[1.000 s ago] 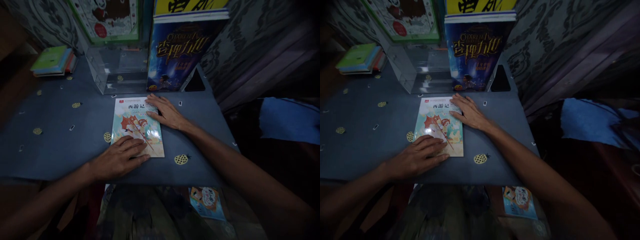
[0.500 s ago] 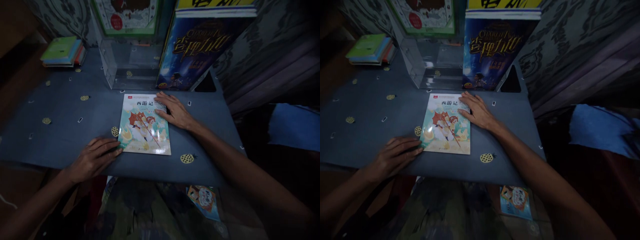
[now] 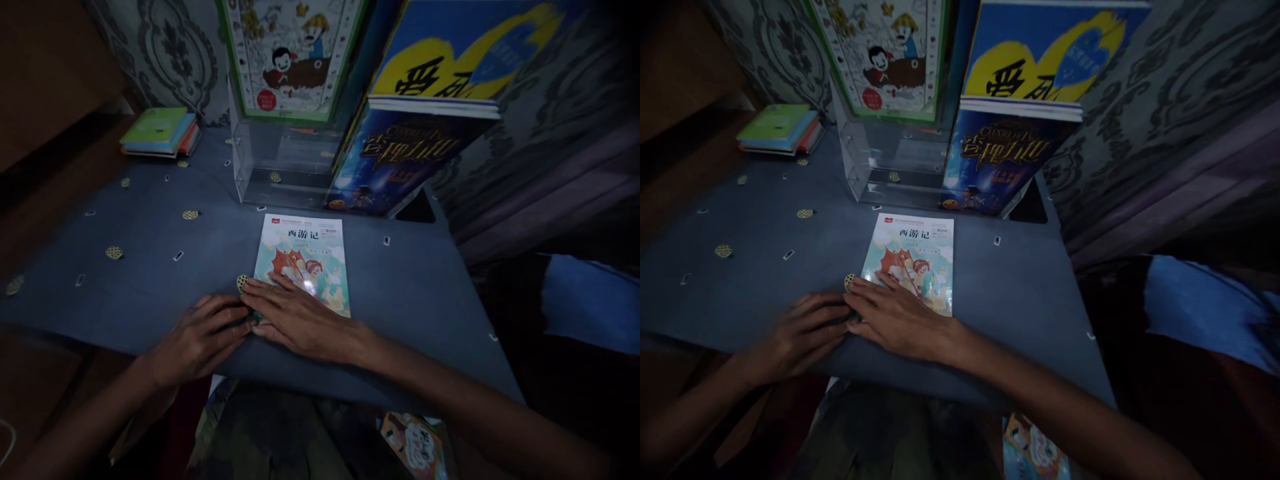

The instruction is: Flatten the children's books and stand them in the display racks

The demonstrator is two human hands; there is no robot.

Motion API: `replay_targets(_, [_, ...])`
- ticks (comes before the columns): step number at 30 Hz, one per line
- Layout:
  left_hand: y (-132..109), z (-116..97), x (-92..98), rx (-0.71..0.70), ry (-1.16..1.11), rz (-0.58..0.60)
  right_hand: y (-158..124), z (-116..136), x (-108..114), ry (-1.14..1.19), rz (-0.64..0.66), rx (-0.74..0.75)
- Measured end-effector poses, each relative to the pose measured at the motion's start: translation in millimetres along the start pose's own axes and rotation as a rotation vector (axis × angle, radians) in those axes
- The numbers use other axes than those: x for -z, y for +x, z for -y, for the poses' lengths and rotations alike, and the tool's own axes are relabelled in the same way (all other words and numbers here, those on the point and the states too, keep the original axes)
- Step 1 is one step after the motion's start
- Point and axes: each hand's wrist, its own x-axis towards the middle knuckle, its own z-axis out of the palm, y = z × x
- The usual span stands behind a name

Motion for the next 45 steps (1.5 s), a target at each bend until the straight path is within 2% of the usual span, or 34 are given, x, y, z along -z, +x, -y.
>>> replay_targets(6, [2.4,-1.3,1.7,-0.023,0.02,-0.024,27.4,-36.4,13.4,-0.042,-0.008,-0.01])
replay_targets(12, [3.7,-0.5,2.9,-0.035,0.015,-0.017,48.4,-94.4,29.4,-0.114,-0.08,-0.124])
replay_targets(16, [-0.3,1.3,-1.9,-0.007,0.005,-0.015,36.6,-128.7,43.0,-0.165,-0.151,-0.262])
replay_targets(19, [-2.4,1.7,-7.0,0.033,0.027,0.014,16.9,-142.2,49.8,-0.154,-0.233,-0.313])
replay_targets(22, [-1.6,3.2,-9.5,0.036,0.067,0.035,-1.0,-144.6,50.7,-0.112,-0.327,-0.31])
replay_targets(25, [-0.8,12.2,-5.6,-0.027,0.132,0.038,-14.2,-138.7,49.7,-0.086,-0.403,-0.344])
replay_targets(29, [-2.3,43.8,11.1,-0.018,0.28,0.1,-31.8,-119.8,54.0,-0.003,-0.464,-0.439])
replay_targets(32, [2.3,72.1,25.0,0.045,0.372,0.082,-46.4,-101.9,57.7,0.145,-0.48,-0.503])
replay_targets(34, [13.6,81.0,29.3,0.1,0.447,0.07,-54.1,-94.3,56.3,0.251,-0.499,-0.526])
replay_targets(36, [33.1,75.4,26.0,0.171,0.476,0.048,-59.0,-93.1,51.3,0.345,-0.569,-0.55])
replay_targets(39, [73.0,41.8,5.2,0.221,0.305,-0.011,-62.2,-99.6,41.4,0.467,-0.707,-0.569])
replay_targets(41, [100.3,13.1,-15.6,0.19,0.218,0.024,-63.9,-104.2,36.9,0.526,-0.757,-0.557])
replay_targets(43, [123.1,-11.1,-36.0,0.151,0.273,0.077,-66.3,-106.5,35.4,0.564,-0.79,-0.544])
replay_targets(45, [139.3,-26.6,-51.6,0.137,0.374,0.142,-69.1,-106.8,35.9,0.594,-0.83,-0.541])
